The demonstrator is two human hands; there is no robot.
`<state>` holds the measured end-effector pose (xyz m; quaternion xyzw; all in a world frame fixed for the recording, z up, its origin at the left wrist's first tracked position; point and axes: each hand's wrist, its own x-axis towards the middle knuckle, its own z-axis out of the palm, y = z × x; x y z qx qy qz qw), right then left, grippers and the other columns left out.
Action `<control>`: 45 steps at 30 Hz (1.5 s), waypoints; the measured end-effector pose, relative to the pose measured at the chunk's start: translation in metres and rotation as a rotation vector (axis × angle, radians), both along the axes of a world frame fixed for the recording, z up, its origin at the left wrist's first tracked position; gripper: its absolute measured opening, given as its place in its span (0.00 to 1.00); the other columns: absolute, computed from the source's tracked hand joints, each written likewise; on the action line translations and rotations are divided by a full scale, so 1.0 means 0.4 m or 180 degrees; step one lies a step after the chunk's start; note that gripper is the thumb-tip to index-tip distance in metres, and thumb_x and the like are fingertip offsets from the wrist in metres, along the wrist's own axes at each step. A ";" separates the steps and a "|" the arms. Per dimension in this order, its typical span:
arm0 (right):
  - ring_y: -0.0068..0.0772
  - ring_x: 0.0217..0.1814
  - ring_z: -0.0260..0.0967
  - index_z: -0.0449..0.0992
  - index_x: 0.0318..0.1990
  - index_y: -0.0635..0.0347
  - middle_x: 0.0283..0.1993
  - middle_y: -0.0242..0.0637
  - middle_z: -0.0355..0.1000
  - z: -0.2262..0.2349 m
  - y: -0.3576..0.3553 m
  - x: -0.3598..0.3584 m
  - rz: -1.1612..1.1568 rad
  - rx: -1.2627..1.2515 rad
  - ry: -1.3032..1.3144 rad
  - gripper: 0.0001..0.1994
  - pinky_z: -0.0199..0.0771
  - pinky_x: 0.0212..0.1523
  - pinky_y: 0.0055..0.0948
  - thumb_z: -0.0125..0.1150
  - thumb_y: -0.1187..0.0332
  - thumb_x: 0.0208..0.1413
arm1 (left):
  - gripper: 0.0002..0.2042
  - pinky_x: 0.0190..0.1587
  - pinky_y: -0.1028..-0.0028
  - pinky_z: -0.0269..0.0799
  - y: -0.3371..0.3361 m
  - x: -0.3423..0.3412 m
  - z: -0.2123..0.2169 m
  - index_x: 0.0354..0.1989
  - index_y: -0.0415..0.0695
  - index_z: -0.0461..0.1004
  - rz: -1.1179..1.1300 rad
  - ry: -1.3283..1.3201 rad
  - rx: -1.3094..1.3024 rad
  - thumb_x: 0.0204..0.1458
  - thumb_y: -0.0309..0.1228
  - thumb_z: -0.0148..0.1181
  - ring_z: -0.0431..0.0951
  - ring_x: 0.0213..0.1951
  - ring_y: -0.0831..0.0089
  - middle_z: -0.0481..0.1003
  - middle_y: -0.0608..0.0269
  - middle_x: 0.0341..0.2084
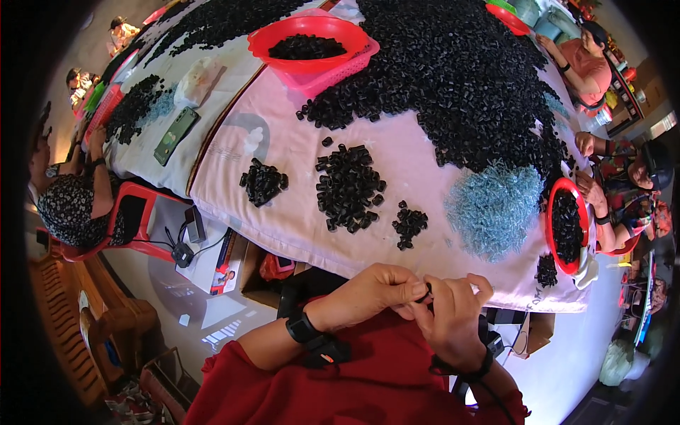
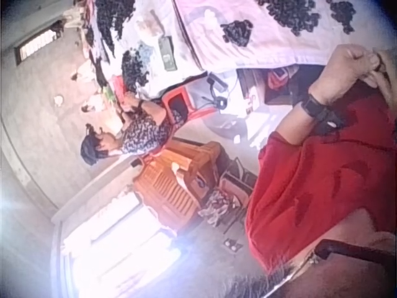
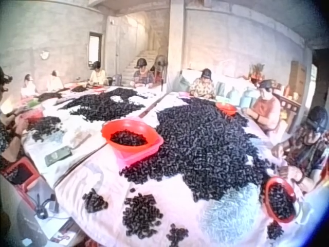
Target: Sorting and inspecting small black plastic buckles or clips on a table.
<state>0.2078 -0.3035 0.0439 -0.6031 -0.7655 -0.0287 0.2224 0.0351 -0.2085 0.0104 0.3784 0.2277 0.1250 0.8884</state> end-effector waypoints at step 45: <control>0.30 0.35 0.71 0.81 0.43 0.57 0.34 0.30 0.75 -0.034 0.038 0.042 0.0058 -0.0682 0.1482 0.10 0.56 0.56 0.40 0.71 0.66 0.56 | 0.18 0.47 0.75 0.78 0.009 -0.007 -0.065 0.49 0.42 0.79 -0.0225 0.0210 -0.0148 0.69 0.45 0.54 0.80 0.39 0.78 0.80 0.66 0.38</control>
